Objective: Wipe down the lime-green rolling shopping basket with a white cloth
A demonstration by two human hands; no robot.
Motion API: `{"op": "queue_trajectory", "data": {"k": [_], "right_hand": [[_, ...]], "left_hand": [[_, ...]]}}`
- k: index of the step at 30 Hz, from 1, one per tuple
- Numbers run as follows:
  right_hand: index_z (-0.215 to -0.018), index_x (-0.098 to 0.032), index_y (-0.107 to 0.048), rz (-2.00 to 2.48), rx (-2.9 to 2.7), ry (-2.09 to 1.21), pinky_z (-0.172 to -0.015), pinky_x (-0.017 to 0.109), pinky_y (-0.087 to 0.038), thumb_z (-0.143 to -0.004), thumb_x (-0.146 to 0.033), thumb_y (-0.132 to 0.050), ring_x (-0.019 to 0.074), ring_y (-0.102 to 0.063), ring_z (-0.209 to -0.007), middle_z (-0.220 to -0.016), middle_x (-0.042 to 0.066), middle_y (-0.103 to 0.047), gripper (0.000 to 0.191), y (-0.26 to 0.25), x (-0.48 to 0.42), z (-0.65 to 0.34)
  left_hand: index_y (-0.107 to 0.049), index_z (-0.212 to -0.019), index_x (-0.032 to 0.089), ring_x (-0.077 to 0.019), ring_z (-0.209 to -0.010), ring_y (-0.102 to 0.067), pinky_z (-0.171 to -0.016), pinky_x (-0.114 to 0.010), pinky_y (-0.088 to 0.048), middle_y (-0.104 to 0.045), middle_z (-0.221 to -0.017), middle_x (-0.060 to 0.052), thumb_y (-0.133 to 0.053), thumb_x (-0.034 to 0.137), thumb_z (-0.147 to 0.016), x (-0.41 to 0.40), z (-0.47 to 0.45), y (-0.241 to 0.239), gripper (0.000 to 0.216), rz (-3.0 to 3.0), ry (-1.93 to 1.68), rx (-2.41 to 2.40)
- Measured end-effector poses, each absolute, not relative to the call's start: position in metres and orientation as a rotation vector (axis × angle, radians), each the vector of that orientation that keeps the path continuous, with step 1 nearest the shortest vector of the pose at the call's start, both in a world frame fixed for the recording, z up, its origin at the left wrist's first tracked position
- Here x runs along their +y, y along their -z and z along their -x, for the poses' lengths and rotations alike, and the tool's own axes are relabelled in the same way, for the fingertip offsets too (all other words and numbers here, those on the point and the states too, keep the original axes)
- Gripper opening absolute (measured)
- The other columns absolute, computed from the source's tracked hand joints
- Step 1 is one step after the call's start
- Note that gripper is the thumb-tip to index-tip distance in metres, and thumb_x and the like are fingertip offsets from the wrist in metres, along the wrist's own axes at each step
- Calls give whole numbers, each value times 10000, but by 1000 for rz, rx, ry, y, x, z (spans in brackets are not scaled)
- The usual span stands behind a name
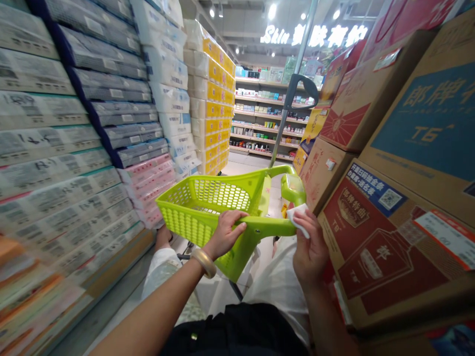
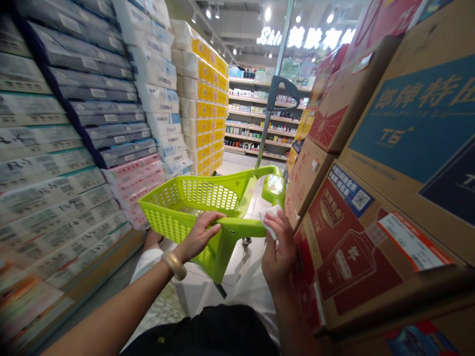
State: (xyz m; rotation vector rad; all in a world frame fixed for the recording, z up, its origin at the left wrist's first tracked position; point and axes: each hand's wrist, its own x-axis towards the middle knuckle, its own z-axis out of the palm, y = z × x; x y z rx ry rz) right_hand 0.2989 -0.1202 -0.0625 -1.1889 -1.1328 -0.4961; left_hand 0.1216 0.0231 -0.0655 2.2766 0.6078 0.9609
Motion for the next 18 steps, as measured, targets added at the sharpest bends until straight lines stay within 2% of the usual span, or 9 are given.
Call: {"op": "queue_trajectory", "data": {"k": [3, 9, 14, 18], "right_hand": [[-1046, -232, -694, 1152, -1278, 519, -1078, 504, -443, -932, -167, -545, 243, -589, -1216, -1092, 66, -719, 198, 61, -120, -295], [-1075, -220, -681, 1190, -1175, 382, -1061, 511, -461, -961, -183, -496, 244, -609, -1195, -1146, 84, -709, 220, 53, -108, -294], [-1110, -235, -679, 1068, -1509, 409, -1074, 490, -460, -929, -88, -511, 236, -590, -1222, -1149, 70, -719, 287, 49, -103, -269], [-1104, -232, -679, 1085, -1394, 420, -1025, 467, -506, -937, -85, -498, 229, -619, -1180, -1129, 77, -722, 287, 45, -97, -262]], "left_hand": [[-655, -955, 217, -241, -985, -574, -954, -381, -389, -691, -991, -49, -438, 409, -872, 31, -119, 61, 301, -2245, -961, 630], [-638, -787, 205, -233, -889, -581, -900, -369, -413, -672, -842, -39, -419, 452, -852, 49, -109, 58, 336, -2145, -1070, 737], [-631, -774, 196, -229, -882, -581, -884, -360, -443, -651, -828, -41, -408, 475, -861, 61, -90, 61, 367, -2095, -1135, 820], [-634, -752, 189, -219, -849, -591, -860, -349, -468, -641, -815, -40, -426, 471, -861, 64, -74, 60, 367, -2069, -1170, 874]]}}
